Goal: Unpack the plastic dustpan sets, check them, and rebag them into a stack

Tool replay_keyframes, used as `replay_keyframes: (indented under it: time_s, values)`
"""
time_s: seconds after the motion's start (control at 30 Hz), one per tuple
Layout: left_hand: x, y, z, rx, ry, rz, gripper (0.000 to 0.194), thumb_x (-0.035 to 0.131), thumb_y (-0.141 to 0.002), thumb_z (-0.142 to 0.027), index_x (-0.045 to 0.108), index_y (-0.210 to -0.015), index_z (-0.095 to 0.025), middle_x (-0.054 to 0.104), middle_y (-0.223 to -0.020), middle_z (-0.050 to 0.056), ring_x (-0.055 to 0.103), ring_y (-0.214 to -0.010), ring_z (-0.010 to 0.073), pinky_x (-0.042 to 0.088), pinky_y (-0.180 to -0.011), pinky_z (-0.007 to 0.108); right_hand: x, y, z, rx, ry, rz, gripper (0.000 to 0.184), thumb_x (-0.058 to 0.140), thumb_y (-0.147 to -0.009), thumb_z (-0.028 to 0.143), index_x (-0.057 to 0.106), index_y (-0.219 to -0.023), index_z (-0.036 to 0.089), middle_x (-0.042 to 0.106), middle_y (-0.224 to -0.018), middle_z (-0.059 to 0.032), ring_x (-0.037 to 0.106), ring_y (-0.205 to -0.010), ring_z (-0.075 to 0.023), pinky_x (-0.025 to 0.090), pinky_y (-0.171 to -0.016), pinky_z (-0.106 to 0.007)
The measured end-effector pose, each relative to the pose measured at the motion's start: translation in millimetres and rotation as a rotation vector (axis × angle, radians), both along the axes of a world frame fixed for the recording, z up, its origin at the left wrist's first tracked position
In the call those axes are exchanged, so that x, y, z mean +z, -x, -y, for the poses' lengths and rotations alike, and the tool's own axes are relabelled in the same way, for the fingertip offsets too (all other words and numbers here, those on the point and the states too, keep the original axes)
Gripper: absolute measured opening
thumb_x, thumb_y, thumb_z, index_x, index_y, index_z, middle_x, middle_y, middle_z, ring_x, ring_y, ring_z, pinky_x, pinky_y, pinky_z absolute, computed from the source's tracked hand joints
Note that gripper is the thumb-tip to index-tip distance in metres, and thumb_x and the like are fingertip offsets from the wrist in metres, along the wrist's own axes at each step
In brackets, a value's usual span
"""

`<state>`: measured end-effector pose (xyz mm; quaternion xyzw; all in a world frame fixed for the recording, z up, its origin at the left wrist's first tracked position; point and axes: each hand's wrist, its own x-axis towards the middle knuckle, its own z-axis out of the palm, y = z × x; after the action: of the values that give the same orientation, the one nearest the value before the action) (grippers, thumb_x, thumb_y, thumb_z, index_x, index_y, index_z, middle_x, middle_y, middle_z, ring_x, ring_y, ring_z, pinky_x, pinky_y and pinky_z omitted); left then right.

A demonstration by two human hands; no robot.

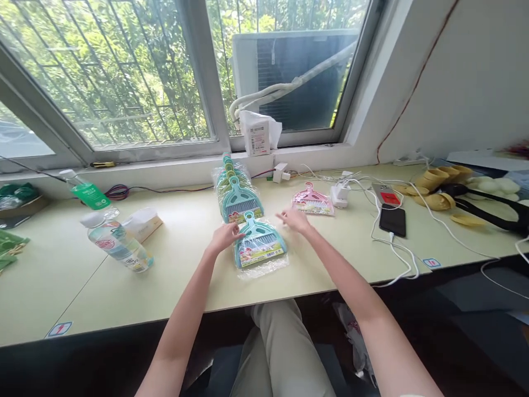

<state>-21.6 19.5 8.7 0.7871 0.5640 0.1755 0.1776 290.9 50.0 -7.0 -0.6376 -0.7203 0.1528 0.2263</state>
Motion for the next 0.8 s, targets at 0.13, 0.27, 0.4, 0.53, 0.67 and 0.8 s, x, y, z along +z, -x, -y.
replay_keyframes:
  time_s: [0.13,0.27,0.4,0.53,0.67,0.8]
  values:
    - [2.6,-4,-1,0.003,-0.033,0.1,0.024,0.073,-0.074,-0.044,0.06,-0.071,-0.024,0.068,-0.079,0.003,0.061,-0.083,0.0241,0.042,-0.075,0.03,-9.2,35,31,0.205,0.156,-0.206,0.033,0.069,-0.075,0.054,0.068,-0.081,0.021,0.072,-0.085,-0.0034,0.063,-0.075,-0.0193,0.046,-0.068,-0.029]
    - [9.7,-10,1,0.072,-0.077,0.351,0.024,0.076,-0.073,-0.043,0.061,-0.075,-0.024,0.068,-0.085,0.003,0.061,-0.088,0.0232,0.043,-0.076,0.03,-7.5,40,42,0.146,0.162,-0.661,0.039,0.076,-0.066,0.051,0.065,-0.086,0.02,0.072,-0.092,-0.0035,0.065,-0.082,-0.02,0.05,-0.073,-0.031]
    - [13.6,-20,4,0.094,-0.042,0.804,0.054,0.077,-0.073,-0.045,0.055,-0.119,-0.027,0.065,-0.117,0.006,0.062,-0.099,0.0207,0.048,-0.083,0.03,0.3,47,30,0.007,0.028,-1.009,0.048,0.08,-0.059,0.053,0.062,-0.089,0.021,0.072,-0.093,-0.0032,0.066,-0.091,-0.0209,0.051,-0.082,-0.034]
    - [4.9,-22,0,0.023,0.269,1.014,0.048,0.074,-0.076,-0.044,0.06,-0.117,-0.022,0.068,-0.11,0.009,0.064,-0.106,0.0244,0.051,-0.088,0.034,-1.5,66,14,-0.078,-0.075,-1.12,0.057,0.075,-0.061,0.062,0.061,-0.099,0.021,0.072,-0.097,-0.0067,0.066,-0.095,-0.0234,0.053,-0.086,-0.038]
    - [-9.9,-20,-10,0.107,0.293,1.109,0.034,0.073,-0.076,-0.043,0.068,-0.097,-0.018,0.072,-0.095,0.007,0.066,-0.1,0.0254,0.054,-0.084,0.035,-5.1,81,19,-0.112,-0.348,-0.913,0.052,0.062,-0.08,0.059,0.056,-0.115,0.022,0.064,-0.123,-0.0122,0.06,-0.114,-0.0243,0.05,-0.096,-0.041]
    - [-13.0,-17,-16,0.165,0.177,1.299,0.045,0.076,-0.072,-0.048,0.065,-0.103,-0.017,0.073,-0.098,0.006,0.069,-0.095,0.0226,0.054,-0.085,0.034,-1.6,86,43,-0.136,-0.59,-0.643,0.037,0.046,-0.093,0.054,0.06,-0.105,0.022,0.064,-0.112,-0.0113,0.061,-0.103,-0.023,0.051,-0.091,-0.04]
